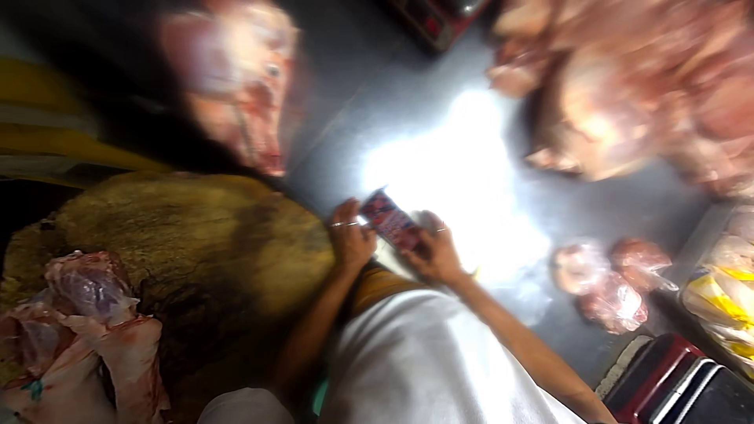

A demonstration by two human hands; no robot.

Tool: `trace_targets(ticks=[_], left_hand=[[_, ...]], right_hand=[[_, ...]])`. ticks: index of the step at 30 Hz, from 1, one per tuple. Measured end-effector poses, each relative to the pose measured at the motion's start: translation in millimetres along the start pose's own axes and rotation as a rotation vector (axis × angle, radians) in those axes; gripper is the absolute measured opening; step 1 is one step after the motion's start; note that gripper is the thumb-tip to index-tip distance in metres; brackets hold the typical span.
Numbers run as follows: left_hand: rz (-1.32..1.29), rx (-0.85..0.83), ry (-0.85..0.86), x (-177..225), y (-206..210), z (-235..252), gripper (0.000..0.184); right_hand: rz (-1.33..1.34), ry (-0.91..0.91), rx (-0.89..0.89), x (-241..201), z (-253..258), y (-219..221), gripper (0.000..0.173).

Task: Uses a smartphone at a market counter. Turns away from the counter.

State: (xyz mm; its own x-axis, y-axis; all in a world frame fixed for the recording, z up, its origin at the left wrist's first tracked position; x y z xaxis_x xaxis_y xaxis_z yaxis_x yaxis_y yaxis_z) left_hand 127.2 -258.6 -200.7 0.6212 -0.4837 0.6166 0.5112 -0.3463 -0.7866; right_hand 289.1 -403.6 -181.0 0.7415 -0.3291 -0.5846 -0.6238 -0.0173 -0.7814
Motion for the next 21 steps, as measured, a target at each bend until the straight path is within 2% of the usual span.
trace_targets(ticks=[2,6,9,21], left_hand=[[0.002,0.006,0.008,1,0,0,0.061],[0.002,0.019,0.012,3,-1,0,0.061],[0.004,0.019,0.007,0,1,0,0.062],[-0.008,0.029,0.028,0,1,-1,0.059]], right_hand=[[-0.031,-0.014,-0.044,-5,5,4,0.056],[-0.034,-0.005,-0.086,-10,11,8,0.077],[0.002,0.015,-0.086,-11,13,9,0.084],[0.066,0.051,-0.073,3,12,7,0.077]])
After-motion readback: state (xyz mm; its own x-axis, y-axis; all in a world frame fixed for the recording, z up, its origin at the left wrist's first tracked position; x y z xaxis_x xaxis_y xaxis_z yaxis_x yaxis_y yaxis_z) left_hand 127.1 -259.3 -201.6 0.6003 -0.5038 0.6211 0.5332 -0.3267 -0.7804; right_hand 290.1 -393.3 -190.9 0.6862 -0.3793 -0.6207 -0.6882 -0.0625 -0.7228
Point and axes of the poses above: each hand's wrist, its own z-axis towards the middle knuckle, its own y-axis out of the palm, x = y × z, the point moved 10 cm from there along z, towards the middle knuckle, and after that the axes turned 8 degrees about -x, right-handed, at the moved point
